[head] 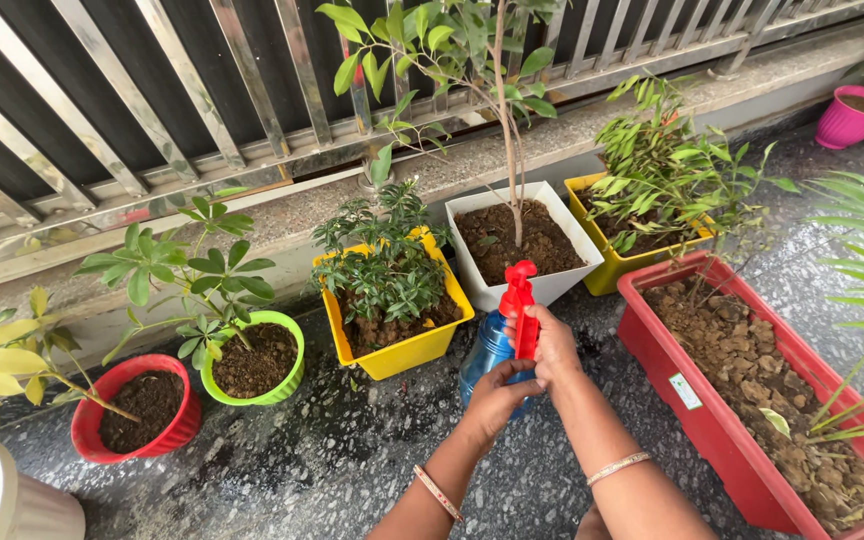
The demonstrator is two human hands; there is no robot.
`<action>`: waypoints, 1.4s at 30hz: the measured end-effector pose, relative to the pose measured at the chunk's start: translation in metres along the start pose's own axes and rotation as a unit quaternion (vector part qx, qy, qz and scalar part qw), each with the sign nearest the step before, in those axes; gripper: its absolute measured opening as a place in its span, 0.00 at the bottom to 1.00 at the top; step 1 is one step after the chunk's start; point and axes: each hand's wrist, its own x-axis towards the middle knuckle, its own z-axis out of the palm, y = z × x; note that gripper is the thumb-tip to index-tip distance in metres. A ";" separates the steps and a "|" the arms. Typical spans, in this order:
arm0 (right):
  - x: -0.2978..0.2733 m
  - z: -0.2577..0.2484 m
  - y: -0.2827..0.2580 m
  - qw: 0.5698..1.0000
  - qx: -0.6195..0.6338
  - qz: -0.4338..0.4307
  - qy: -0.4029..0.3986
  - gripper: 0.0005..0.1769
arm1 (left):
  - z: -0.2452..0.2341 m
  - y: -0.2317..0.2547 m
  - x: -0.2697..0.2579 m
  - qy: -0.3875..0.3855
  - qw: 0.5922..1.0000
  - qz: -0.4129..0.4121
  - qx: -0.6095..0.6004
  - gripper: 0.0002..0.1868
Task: The person uses a blue spray bottle with a red nozzle to mist water onto several potted plants arranged on a balcony floor. The person sprays the leaves and soil of each plant in sequence, moving from one pot to the next.
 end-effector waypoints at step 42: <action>-0.121 0.034 -0.074 0.997 -0.011 -0.049 0.062 0.25 | -0.011 0.072 -0.106 -0.083 0.996 0.028 0.020 0.43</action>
